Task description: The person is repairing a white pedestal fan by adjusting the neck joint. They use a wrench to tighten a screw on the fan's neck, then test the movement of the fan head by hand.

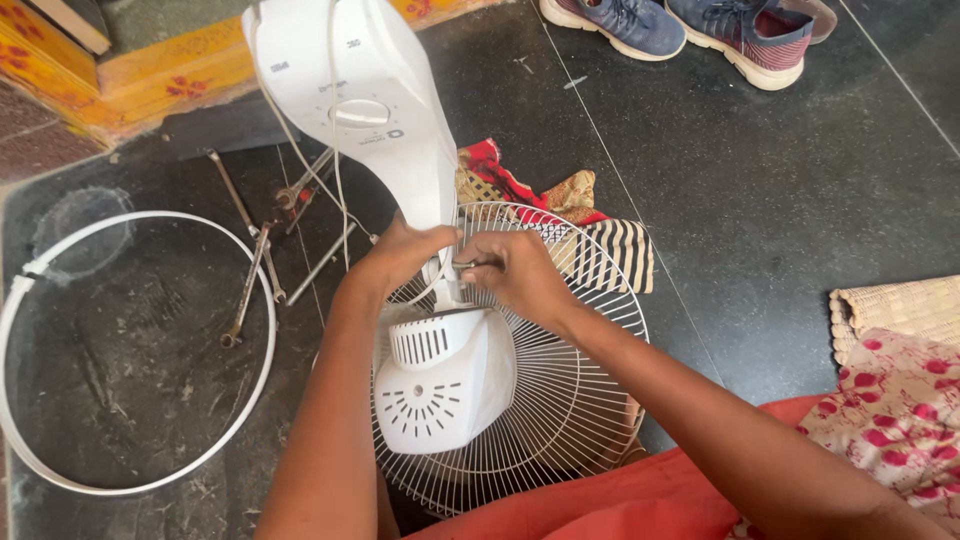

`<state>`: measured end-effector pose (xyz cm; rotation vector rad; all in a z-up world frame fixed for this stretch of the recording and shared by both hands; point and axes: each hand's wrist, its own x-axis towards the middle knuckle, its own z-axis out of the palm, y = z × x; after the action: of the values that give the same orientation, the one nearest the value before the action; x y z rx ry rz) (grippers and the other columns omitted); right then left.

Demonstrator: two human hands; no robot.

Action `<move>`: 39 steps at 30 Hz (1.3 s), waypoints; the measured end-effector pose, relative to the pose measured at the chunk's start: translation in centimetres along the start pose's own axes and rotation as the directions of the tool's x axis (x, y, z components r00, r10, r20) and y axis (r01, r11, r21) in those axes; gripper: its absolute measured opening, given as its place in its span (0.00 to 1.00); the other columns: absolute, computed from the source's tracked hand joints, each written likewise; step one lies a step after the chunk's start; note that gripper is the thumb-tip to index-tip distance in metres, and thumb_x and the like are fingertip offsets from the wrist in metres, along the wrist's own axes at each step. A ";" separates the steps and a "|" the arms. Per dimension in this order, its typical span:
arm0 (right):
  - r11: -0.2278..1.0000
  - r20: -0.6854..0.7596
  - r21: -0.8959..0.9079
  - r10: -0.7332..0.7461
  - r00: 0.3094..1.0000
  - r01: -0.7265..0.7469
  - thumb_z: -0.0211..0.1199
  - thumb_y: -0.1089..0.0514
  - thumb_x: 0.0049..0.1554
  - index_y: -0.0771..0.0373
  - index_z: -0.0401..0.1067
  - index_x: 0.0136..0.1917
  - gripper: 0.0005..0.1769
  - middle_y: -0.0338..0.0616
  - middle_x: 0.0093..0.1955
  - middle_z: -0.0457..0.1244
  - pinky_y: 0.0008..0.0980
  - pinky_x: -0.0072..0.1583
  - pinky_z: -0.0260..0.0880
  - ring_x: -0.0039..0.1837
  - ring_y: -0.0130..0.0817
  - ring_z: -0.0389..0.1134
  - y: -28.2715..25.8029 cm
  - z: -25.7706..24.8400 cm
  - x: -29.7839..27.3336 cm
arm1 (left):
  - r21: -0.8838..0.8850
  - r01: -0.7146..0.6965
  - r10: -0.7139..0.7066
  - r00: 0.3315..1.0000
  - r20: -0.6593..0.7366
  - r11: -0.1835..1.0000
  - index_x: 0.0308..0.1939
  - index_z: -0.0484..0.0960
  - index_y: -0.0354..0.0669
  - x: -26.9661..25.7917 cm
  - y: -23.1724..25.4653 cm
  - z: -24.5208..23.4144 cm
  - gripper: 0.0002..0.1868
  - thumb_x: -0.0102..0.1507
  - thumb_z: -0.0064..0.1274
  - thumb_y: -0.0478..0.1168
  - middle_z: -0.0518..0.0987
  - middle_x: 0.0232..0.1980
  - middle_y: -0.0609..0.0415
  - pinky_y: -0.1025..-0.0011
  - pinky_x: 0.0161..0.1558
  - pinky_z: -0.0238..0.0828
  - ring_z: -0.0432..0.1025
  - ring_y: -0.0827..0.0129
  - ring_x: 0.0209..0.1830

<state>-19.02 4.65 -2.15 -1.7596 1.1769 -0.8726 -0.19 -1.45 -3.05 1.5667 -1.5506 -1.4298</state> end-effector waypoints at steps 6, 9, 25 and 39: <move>0.985 -0.004 -0.012 -0.175 0.985 0.175 0.67 0.72 0.52 0.66 0.79 0.48 0.09 0.44 0.46 0.73 0.28 0.50 0.75 0.47 0.25 0.74 2.0 -0.2 0.4 | -0.016 -0.113 0.112 0.992 -0.051 0.993 0.62 0.70 0.31 0.1 -0.1 0.5 0.37 0.51 0.59 0.44 0.80 0.51 0.47 0.69 0.51 0.73 0.75 0.66 0.49; 0.993 0.032 0.109 -0.059 0.998 0.055 0.67 0.71 0.54 0.68 0.79 0.47 0.07 0.45 0.42 0.72 0.27 0.47 0.74 0.42 0.25 0.71 2.9 -0.3 0.7 | -0.003 -0.148 0.147 0.986 -0.079 0.989 0.62 0.69 0.30 0.5 -0.4 0.6 0.38 0.51 0.60 0.44 0.80 0.51 0.46 0.69 0.50 0.74 0.76 0.65 0.48; 0.843 0.148 0.400 0.329 0.933 -0.361 0.61 0.56 0.64 0.68 0.74 0.42 0.13 0.44 0.37 0.71 0.25 0.42 0.74 0.37 0.27 0.71 3.8 0.5 1.8 | -0.016 -0.184 0.180 0.975 -0.132 0.983 0.70 0.57 0.28 0.8 -1.5 0.8 0.49 0.50 0.62 0.45 0.76 0.59 0.41 0.67 0.59 0.69 0.73 0.59 0.59; 0.999 -0.131 -0.005 -0.033 0.991 0.033 0.63 0.72 0.56 0.70 0.75 0.44 0.02 0.43 0.39 0.71 0.26 0.46 0.74 0.42 0.23 0.72 2.7 2.6 0.6 | 0.004 -0.133 0.132 0.980 -0.152 0.991 0.72 0.51 0.29 1.3 -2.3 0.9 0.55 0.50 0.65 0.47 0.78 0.58 0.40 0.68 0.56 0.72 0.76 0.60 0.55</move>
<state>-17.57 4.11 -5.59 -1.7504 1.2369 -1.0197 -0.37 -1.83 -5.84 1.5013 -1.5290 -1.2130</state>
